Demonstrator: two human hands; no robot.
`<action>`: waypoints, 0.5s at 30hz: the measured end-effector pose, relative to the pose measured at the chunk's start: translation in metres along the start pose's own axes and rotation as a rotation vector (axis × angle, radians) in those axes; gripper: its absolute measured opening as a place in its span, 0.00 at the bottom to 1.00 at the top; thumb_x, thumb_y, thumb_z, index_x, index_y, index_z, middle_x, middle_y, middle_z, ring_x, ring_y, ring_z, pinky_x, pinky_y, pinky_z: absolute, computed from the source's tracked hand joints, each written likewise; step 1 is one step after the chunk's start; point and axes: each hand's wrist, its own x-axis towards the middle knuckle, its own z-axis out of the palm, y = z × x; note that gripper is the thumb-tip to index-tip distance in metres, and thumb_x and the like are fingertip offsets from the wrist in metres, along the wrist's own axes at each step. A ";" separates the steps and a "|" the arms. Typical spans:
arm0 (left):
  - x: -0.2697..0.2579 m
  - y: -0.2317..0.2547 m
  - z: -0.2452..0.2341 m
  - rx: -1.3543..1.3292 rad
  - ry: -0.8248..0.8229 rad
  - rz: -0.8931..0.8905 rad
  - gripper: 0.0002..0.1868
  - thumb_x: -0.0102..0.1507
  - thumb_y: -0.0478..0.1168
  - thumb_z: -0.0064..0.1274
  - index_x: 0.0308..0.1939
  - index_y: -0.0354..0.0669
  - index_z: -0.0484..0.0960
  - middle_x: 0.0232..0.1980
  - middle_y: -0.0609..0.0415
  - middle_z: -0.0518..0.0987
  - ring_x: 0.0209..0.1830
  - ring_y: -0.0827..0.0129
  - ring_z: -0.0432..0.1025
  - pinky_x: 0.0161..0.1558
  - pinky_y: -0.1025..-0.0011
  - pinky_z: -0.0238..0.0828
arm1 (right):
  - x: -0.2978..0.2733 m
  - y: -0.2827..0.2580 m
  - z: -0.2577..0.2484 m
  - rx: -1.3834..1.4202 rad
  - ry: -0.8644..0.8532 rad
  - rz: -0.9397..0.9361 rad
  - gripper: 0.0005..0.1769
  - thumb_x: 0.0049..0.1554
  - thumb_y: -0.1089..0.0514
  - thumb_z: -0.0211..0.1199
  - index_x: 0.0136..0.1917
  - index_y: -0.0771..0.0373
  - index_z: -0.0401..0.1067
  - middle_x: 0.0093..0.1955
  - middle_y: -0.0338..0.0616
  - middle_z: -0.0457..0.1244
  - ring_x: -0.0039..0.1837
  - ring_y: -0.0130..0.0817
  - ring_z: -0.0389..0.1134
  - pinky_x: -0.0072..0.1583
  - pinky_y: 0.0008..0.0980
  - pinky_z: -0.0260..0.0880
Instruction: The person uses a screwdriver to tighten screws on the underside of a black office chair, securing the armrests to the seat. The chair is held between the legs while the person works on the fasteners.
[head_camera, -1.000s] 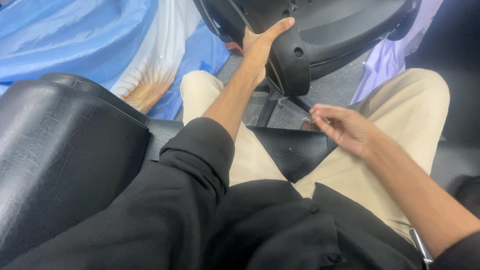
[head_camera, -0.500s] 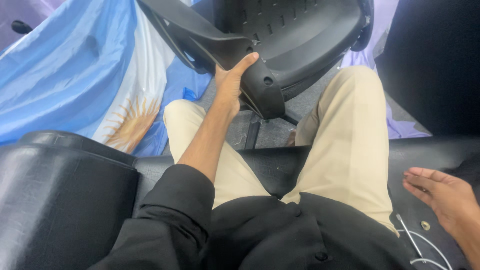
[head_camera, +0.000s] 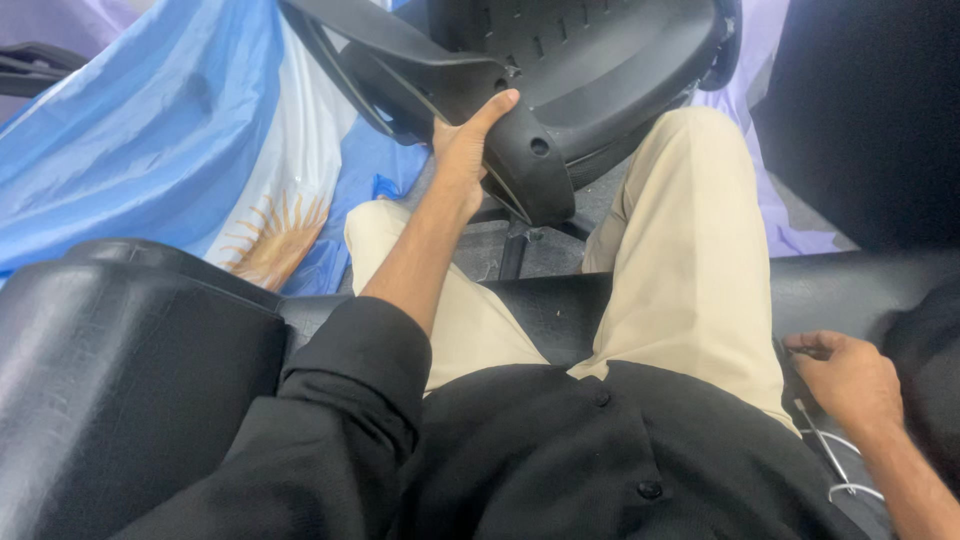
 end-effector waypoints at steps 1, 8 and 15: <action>0.001 -0.001 0.001 0.005 0.018 0.007 0.54 0.43 0.46 0.74 0.67 0.38 0.61 0.58 0.43 0.75 0.56 0.56 0.76 0.54 0.58 0.79 | -0.001 -0.009 -0.010 -0.049 0.007 0.013 0.18 0.58 0.57 0.66 0.62 0.47 0.81 0.46 0.45 0.75 0.43 0.42 0.76 0.53 0.42 0.75; 0.006 -0.007 0.004 -0.056 0.016 0.052 0.50 0.44 0.43 0.74 0.65 0.36 0.64 0.58 0.44 0.76 0.56 0.58 0.75 0.56 0.62 0.76 | -0.036 -0.125 -0.046 0.433 0.333 -0.680 0.11 0.63 0.57 0.64 0.58 0.59 0.79 0.55 0.45 0.72 0.50 0.34 0.74 0.53 0.34 0.73; 0.005 -0.010 0.003 -0.092 0.034 0.077 0.47 0.43 0.41 0.74 0.63 0.36 0.68 0.57 0.45 0.77 0.57 0.60 0.74 0.58 0.64 0.73 | -0.043 -0.248 0.023 -0.303 -0.354 -0.955 0.18 0.46 0.50 0.74 0.50 0.55 0.79 0.48 0.43 0.72 0.54 0.43 0.72 0.56 0.41 0.72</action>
